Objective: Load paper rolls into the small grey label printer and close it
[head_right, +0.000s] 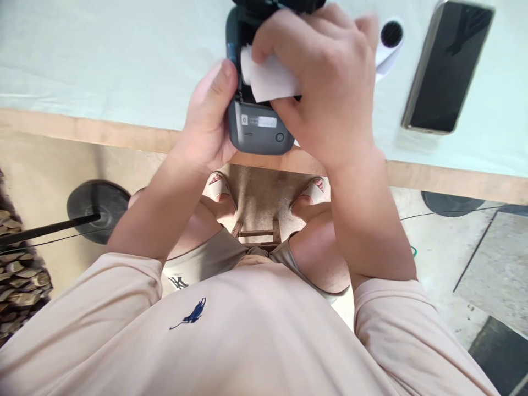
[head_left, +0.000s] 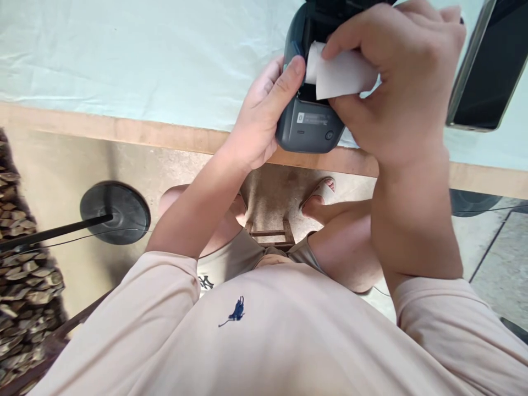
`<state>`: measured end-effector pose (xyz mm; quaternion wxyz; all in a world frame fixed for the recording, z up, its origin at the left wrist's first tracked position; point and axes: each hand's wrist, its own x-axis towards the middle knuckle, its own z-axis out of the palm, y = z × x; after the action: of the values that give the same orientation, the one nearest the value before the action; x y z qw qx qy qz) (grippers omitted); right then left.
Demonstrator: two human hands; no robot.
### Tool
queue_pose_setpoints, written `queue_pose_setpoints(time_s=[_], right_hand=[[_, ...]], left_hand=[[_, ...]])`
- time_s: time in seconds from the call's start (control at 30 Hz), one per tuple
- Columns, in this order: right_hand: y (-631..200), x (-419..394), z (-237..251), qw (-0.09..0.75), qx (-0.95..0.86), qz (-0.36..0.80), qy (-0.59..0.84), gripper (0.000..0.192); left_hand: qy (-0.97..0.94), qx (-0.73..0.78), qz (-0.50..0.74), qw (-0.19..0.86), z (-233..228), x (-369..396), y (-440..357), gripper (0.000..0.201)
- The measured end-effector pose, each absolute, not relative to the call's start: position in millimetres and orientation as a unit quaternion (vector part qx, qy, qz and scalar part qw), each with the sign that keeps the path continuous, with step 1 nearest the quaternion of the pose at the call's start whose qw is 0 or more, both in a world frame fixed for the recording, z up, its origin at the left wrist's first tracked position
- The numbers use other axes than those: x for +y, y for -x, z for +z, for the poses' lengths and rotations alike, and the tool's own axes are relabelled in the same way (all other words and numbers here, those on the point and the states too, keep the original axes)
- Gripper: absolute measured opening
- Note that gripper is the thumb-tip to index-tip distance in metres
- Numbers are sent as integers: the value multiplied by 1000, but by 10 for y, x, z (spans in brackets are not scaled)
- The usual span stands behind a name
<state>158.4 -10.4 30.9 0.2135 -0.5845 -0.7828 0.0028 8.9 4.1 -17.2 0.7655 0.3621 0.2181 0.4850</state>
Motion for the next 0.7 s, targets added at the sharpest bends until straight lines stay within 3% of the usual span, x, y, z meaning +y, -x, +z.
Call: queue_pose_setpoints(time_s=[0.37,0.5,0.6,0.7], right_hand=[[-1543,-161,66,365,-819,-16,442,21],[-1528,-148,-23,484,-742,-4,464,26],[-1519,-107,-40,564,-658,3,499,20],[-1491,-54,-30,625,-610,104,476,23]], left_hand=[[-357,196,456,791,-240,113,5,10],[-380,223,456,773,-298,109,-8,22],[-420,232,448,755,-303,99,-8,29],[-458,234,434,739,-283,89,2,32]])
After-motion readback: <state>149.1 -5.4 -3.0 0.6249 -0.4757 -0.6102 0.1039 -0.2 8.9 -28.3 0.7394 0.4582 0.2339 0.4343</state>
